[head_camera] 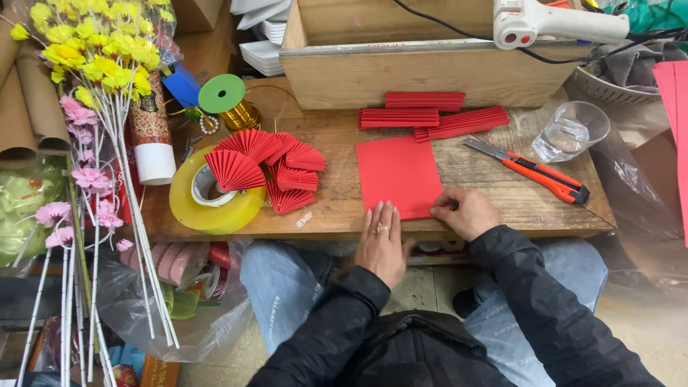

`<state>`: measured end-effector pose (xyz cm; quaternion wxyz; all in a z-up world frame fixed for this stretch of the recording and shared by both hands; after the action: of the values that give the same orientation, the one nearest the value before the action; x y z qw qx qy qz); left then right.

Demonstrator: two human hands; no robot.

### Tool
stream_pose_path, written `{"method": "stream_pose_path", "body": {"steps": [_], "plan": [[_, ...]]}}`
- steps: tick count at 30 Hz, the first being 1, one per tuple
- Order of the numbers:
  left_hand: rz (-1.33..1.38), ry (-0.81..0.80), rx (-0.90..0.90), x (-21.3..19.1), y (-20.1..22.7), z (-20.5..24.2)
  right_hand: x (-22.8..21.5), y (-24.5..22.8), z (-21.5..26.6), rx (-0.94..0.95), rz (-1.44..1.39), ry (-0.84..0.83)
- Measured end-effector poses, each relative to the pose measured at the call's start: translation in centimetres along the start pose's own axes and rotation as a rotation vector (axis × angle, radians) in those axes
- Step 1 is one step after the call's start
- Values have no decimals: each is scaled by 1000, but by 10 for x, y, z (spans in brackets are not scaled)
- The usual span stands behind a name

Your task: Folding small rectangular pieces of red paper into accordion shapes

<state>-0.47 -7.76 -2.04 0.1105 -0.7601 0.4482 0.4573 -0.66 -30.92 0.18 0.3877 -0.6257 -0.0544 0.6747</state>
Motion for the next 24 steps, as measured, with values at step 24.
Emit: {"method": "stream_pose_path", "body": {"steps": [24], "plan": [[-70,-286,-142,-3,27,10,26,-43,93,-686,486,580]]}}
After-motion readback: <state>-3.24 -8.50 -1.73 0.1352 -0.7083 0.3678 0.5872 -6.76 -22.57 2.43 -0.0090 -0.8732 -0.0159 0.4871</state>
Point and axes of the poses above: each hand's wrist, its own z-axis away from the middle knuckle, its own x-axis out of the palm, y = z × x, the point moved 2 cm from there along -z, towards the middle knuckle, and after that the axes turned 4 degrees about y, right-handed, at the moved point
